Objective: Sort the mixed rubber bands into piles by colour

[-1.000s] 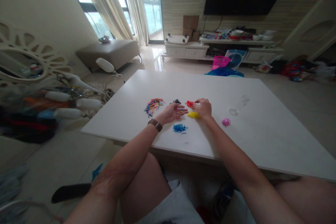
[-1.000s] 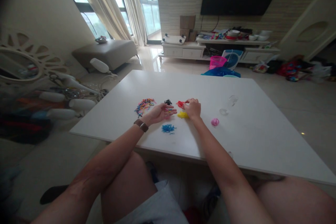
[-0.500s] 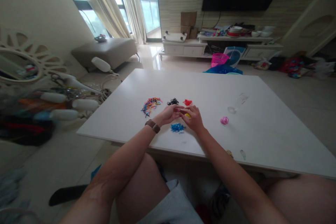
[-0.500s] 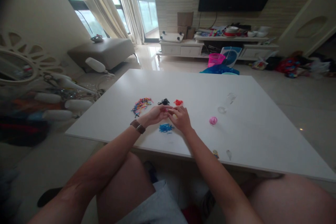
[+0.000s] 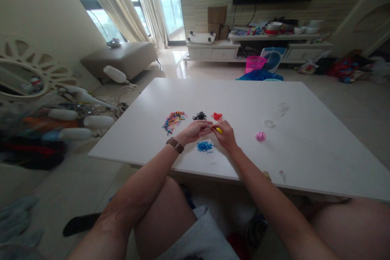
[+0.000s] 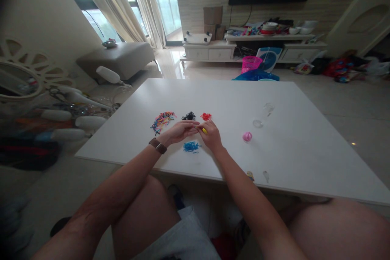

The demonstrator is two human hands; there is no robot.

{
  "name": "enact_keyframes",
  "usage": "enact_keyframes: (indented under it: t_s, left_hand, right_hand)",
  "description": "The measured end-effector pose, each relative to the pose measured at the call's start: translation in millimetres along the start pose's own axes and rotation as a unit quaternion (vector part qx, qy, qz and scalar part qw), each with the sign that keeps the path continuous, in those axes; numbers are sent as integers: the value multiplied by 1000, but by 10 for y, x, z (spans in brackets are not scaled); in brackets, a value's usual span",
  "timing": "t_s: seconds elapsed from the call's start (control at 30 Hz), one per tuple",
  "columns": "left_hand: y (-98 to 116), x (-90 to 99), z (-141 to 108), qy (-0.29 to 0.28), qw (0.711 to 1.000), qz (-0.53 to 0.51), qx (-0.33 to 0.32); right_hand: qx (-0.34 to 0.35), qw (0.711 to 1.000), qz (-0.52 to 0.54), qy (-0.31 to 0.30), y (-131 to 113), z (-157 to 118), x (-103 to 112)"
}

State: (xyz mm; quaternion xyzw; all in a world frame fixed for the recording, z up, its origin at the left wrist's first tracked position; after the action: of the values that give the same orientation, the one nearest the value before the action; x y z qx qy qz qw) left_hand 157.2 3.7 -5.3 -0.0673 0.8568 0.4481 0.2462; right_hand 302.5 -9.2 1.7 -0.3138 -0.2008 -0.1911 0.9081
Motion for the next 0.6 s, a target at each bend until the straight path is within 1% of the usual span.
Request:
enact_keyframes:
  t_s: [0.23, 0.37, 0.43, 0.5, 0.6]
  left_hand:
    - [5, 32, 27, -7, 999, 31, -15]
    - [17, 82, 33, 13, 998, 49, -26]
    - [40, 113, 30, 22, 998, 54, -31]
    - [69, 147, 23, 34, 997, 59, -33]
    - [103, 198, 19, 58, 996, 57, -31]
  right_hand:
    - [-9, 998, 30, 46, -60, 11, 62]
    - [-13, 998, 36, 54, -69, 23, 123]
    - [-40, 996, 26, 75, 8, 17, 220]
    - [-87, 990, 1, 110, 138, -15, 355]
    - [-152, 980, -25, 126, 328, -91, 483]
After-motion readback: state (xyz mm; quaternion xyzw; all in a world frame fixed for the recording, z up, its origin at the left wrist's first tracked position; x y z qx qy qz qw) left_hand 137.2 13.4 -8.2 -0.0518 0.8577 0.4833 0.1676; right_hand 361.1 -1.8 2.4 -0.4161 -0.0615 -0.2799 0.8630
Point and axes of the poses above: each hand's wrist, its own z-axis towards the middle knuckle, its own x-axis out of the back of the hand, y = z × x, the point moved 6 cm from there along z, towards the middle knuckle, and after that the axes turned 5 degrees about x, right-handed, at the moved point
